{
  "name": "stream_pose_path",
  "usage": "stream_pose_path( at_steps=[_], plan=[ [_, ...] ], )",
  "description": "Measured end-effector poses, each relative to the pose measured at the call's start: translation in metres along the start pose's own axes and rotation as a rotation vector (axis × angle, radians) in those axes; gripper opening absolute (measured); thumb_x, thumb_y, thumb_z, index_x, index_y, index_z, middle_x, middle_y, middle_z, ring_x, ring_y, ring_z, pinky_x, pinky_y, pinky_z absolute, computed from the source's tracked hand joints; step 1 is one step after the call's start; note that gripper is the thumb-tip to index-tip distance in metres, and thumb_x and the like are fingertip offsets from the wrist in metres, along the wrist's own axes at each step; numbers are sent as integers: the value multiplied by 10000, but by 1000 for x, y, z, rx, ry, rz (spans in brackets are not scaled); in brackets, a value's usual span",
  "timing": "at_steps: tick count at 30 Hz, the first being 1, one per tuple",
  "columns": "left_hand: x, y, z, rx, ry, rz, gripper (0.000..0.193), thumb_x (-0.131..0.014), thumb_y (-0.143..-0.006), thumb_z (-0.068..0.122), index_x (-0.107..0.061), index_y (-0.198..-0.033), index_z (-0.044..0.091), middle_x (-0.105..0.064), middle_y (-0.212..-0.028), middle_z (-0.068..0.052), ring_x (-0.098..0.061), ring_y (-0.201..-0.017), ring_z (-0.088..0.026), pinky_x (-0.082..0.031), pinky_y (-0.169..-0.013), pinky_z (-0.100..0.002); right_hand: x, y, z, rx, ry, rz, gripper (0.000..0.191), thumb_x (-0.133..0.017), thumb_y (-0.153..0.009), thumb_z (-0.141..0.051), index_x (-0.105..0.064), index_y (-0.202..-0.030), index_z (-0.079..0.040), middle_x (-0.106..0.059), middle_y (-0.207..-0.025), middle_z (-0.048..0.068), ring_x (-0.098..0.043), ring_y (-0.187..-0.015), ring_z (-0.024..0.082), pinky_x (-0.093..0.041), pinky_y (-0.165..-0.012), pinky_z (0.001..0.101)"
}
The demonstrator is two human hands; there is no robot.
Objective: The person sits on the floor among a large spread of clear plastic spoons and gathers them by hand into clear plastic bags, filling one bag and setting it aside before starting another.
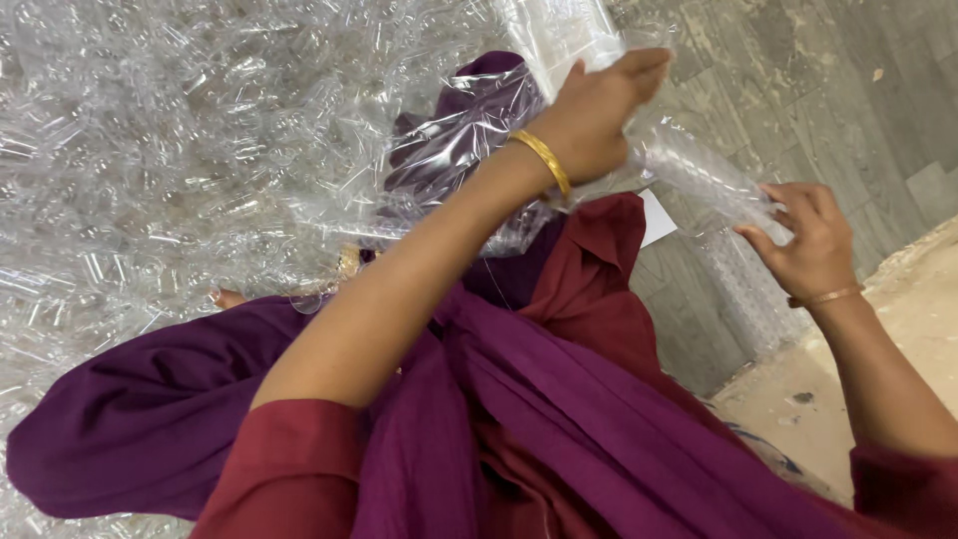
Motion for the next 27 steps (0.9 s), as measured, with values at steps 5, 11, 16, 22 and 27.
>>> stream_pose_path(
  at_steps=[5, 11, 16, 22, 27],
  plan=[
    [-50, -4, 42, 19, -247, -92, 779, -622, -804, -19, -407, -1548, 63, -215, -1670, -63, -161, -1563, -232, -94, -1192, -756, -9, -31, -38, 192, 157, -17, 509, -879, -889, -179, -686, -1343, -58, -628, -1262, 127, -612, -1187, 303, -535, -1019, 429],
    [-93, -10, 75, 24, -182, -34, 756, -622, -911, 92, -317, -1603, 89, -163, -1715, -28, -159, -1609, -224, -138, -1274, -766, -45, -82, -122, 355, -205, -227, 513, -819, -884, -218, -652, -1344, -64, -642, -1293, 111, -641, -1181, 284, -544, -995, 410],
    [-94, -3, 93, 54, -405, -103, 785, -527, -936, 65, -227, -1660, 106, -52, -1764, -19, -111, -1652, -206, -164, -1290, -720, -89, -98, -215, 411, -612, -602, 519, -769, -880, -250, -624, -1345, -70, -655, -1319, 98, -665, -1176, 269, -552, -976, 393],
    [-46, 24, 102, 14, -378, 118, 890, -590, -876, 171, -159, -1654, 216, -13, -1721, -37, -102, -1642, -266, -163, -1281, -780, -134, -96, -194, 50, -996, -672, 383, -704, -990, -196, -652, -1331, -29, -725, -1269, 121, -679, -1212, 253, -545, -1039, 379],
    [48, 71, -1, 190, -542, -26, 765, -649, -864, 209, -319, -1552, 262, -406, -1541, -64, -229, -1505, -375, -227, -1138, -728, -145, -120, -64, -469, -724, -584, 417, -679, -937, -209, -619, -1307, -27, -712, -1189, 88, -689, -1106, 185, -561, -953, 349]
  ],
)
Point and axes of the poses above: each hand's wrist, its own y-axis away from the middle knuckle, its own x-axis out of the back of the hand, z = x × y, the point moved 7 cm from there along -y, towards the middle knuckle
